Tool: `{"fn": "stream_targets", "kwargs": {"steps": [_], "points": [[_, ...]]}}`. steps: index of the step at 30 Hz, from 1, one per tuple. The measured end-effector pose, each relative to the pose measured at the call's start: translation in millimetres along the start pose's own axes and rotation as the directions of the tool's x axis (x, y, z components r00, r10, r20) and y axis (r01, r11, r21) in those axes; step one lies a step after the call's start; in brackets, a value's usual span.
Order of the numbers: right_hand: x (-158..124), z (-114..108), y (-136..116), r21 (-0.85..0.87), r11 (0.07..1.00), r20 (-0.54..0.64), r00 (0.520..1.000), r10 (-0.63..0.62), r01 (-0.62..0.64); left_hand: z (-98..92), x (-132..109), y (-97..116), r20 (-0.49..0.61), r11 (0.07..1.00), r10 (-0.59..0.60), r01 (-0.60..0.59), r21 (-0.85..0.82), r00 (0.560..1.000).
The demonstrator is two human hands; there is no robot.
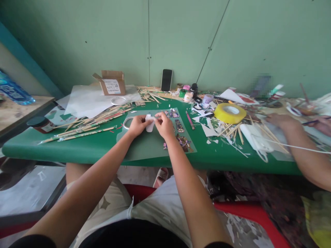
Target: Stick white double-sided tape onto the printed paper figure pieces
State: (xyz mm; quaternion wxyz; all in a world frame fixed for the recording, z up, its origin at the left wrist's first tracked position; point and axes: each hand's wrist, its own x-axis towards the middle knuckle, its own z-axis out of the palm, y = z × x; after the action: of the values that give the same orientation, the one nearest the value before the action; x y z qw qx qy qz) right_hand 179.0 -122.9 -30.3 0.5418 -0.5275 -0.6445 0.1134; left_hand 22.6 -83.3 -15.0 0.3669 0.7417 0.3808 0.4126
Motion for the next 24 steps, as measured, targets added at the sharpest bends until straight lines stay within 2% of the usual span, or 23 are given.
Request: {"fn": "stream_targets", "kwargs": {"steps": [3, 5, 15, 24], "points": [[0.3, -1.5, -0.5, -0.068, 0.991, -0.046, 0.992, -0.116, 0.112, -0.3, -0.6, 0.8, 0.001, 0.999, -0.008, 0.008, 0.045, 1.0], [0.9, -2.3, -0.5, -0.108, 0.98, -0.019, 0.985, -0.171, 0.168, -0.4, -1.1, 1.9, 0.009, 0.998, -0.005, 0.004, 0.064, 1.0], [1.9, -3.4, 3.1, -0.131, 0.981, 0.079, 0.988, -0.131, 0.14, -0.4, -2.0, 3.5, 0.054, 0.993, 0.04, -0.046, 0.112, 0.998], [1.8, -4.1, 0.0, -0.154, 0.971, 0.123, 0.979, -0.164, 0.182, -0.4, -3.0, 5.8, 0.064, 0.982, 0.054, -0.065, 0.176, 0.997]]}}
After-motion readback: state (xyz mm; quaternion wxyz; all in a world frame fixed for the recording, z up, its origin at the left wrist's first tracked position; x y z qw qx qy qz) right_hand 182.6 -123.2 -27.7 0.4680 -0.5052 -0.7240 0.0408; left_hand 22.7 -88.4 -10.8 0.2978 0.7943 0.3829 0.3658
